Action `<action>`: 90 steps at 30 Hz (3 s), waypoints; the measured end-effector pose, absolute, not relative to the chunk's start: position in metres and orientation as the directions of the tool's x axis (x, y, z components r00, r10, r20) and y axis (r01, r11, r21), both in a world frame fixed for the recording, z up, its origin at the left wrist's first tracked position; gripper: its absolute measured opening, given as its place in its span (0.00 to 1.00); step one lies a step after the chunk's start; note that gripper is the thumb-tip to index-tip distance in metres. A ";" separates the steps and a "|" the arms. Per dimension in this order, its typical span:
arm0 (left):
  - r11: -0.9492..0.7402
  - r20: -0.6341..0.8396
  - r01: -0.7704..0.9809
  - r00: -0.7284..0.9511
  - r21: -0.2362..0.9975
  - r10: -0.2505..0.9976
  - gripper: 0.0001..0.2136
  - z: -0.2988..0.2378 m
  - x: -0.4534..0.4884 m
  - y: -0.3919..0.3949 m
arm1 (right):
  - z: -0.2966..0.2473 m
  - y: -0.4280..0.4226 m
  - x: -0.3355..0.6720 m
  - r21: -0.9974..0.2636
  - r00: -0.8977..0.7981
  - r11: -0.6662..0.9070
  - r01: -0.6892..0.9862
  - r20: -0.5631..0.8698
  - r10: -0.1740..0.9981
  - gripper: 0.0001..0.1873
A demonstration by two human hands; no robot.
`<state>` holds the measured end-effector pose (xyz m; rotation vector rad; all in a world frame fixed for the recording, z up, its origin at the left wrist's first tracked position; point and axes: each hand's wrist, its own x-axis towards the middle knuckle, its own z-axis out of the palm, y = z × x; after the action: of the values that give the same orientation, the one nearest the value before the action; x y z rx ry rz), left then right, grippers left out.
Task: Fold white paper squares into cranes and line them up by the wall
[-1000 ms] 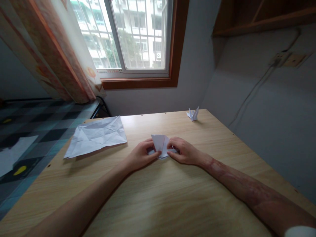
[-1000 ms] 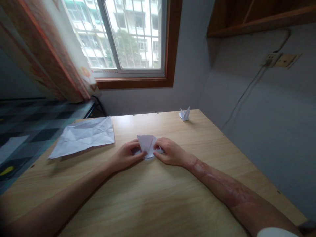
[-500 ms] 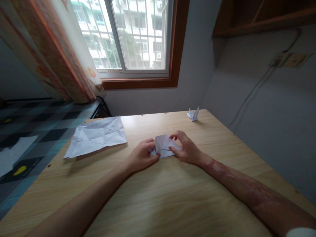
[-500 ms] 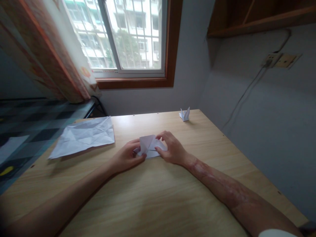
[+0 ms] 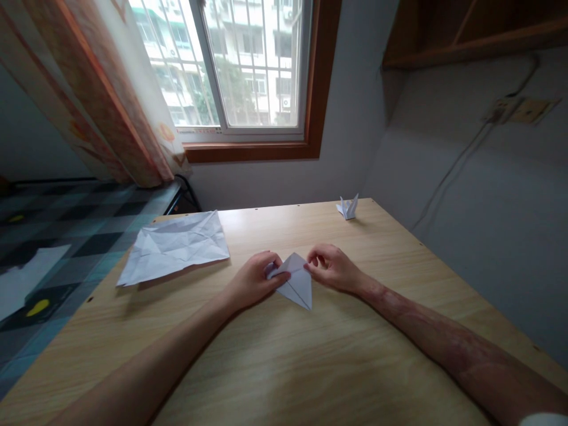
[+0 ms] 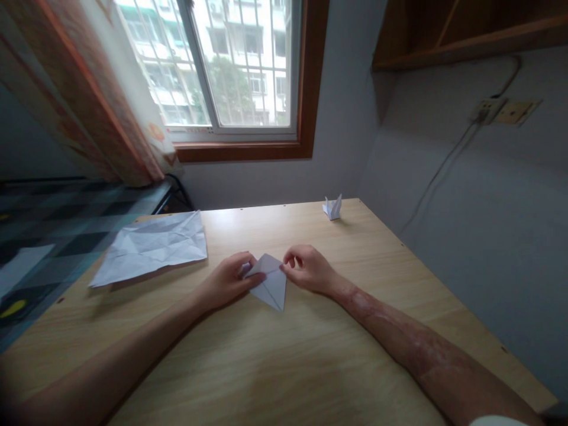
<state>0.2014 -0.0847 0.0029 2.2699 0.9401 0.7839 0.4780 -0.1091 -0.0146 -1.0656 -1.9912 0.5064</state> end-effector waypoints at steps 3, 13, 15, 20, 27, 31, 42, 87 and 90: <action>-0.659 0.352 0.498 0.577 0.563 0.737 0.17 0.004 0.202 -0.083 | -0.014 -0.111 0.478 -0.617 -0.380 0.610 0.496 0.477 0.792 0.07; -0.675 0.324 0.626 0.593 0.391 0.737 0.21 0.005 0.205 -0.089 | -0.013 -0.115 0.477 -0.655 -0.422 0.637 0.406 0.484 0.767 0.08; -0.651 0.306 0.644 0.575 0.402 0.758 0.23 0.005 0.204 -0.089 | -0.013 -0.116 0.477 -0.642 -0.439 0.659 0.391 0.500 0.747 0.12; -0.630 0.311 0.635 0.549 0.447 0.775 0.22 0.004 0.203 -0.089 | -0.013 -0.119 0.476 -0.546 -0.518 0.735 0.402 0.527 0.674 0.17; -0.628 0.366 0.600 0.511 0.496 0.778 0.21 0.002 0.202 -0.088 | -0.007 -0.121 0.475 -0.509 -0.585 0.775 0.376 0.518 0.624 0.24; -0.607 0.356 0.613 0.494 0.505 0.794 0.22 0.001 0.202 -0.087 | -0.002 -0.123 0.475 -0.505 -0.618 0.779 0.373 0.490 0.614 0.24; -0.531 0.304 0.649 0.437 0.545 0.847 0.26 0.004 0.203 -0.086 | -0.010 -0.121 0.477 -0.524 -0.606 0.788 0.323 0.525 0.598 0.39; -0.358 0.186 0.432 0.392 0.828 0.901 0.29 -0.001 0.201 -0.084 | -0.006 -0.120 0.478 -0.331 -0.772 0.879 0.342 0.434 0.464 0.28; -0.371 0.185 0.449 0.405 0.813 0.895 0.30 -0.002 0.201 -0.083 | -0.005 -0.120 0.475 -0.300 -0.816 0.899 0.319 0.395 0.421 0.25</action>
<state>0.2008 -0.0827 -0.0020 1.9796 1.1425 0.8343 0.4754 -0.1202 -0.0054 -0.5373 -2.6015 0.3046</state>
